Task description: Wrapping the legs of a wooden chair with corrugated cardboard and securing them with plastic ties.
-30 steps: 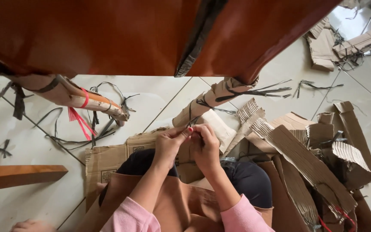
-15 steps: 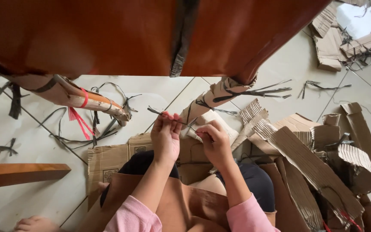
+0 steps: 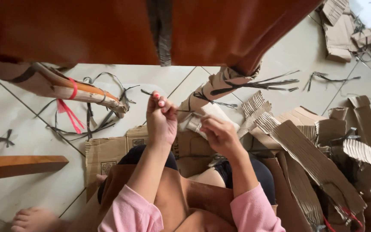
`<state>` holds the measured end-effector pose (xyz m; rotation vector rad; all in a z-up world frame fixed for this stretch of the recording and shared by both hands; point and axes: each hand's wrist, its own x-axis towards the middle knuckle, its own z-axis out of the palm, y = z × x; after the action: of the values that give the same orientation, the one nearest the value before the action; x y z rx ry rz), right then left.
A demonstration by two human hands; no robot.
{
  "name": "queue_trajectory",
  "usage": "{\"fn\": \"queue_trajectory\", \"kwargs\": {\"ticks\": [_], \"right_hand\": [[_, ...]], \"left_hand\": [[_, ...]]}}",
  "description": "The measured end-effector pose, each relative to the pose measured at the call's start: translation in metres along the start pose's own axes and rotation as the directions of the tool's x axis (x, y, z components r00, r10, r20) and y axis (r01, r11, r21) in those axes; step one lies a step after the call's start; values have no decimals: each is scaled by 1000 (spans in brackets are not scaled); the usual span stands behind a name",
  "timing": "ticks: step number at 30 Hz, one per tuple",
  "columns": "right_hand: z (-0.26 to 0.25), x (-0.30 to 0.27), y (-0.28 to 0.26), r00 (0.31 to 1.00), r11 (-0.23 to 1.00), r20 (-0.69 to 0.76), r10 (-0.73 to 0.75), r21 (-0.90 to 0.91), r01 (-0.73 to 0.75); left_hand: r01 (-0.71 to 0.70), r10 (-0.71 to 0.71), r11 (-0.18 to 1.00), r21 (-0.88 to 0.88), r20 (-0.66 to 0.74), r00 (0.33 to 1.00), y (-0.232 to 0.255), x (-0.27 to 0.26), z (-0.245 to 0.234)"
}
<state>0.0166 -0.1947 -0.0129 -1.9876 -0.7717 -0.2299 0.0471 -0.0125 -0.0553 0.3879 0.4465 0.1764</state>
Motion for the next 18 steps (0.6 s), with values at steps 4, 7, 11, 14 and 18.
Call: {"fn": "queue_trajectory", "kwargs": {"ticks": [4,7,11,14,18], "right_hand": [[-1,-4,32,993,990,-107,-46,-139,31],[9,-4,59,980,966,-179,-83,-257,35],[34,-12,110,946,958,-315,-72,-285,-22],[42,-9,131,929,935,-354,-107,-353,-27],[48,-22,168,907,907,-406,-110,-415,-77]], "left_hand": [[37,-34,998,-44,46,998,7,4,-4],[66,-60,994,-83,75,995,10,10,-14],[132,-119,981,-142,98,988,7,15,-27],[173,-157,973,-150,111,981,7,13,-23],[244,-232,965,-97,122,965,1,6,-18]]}}
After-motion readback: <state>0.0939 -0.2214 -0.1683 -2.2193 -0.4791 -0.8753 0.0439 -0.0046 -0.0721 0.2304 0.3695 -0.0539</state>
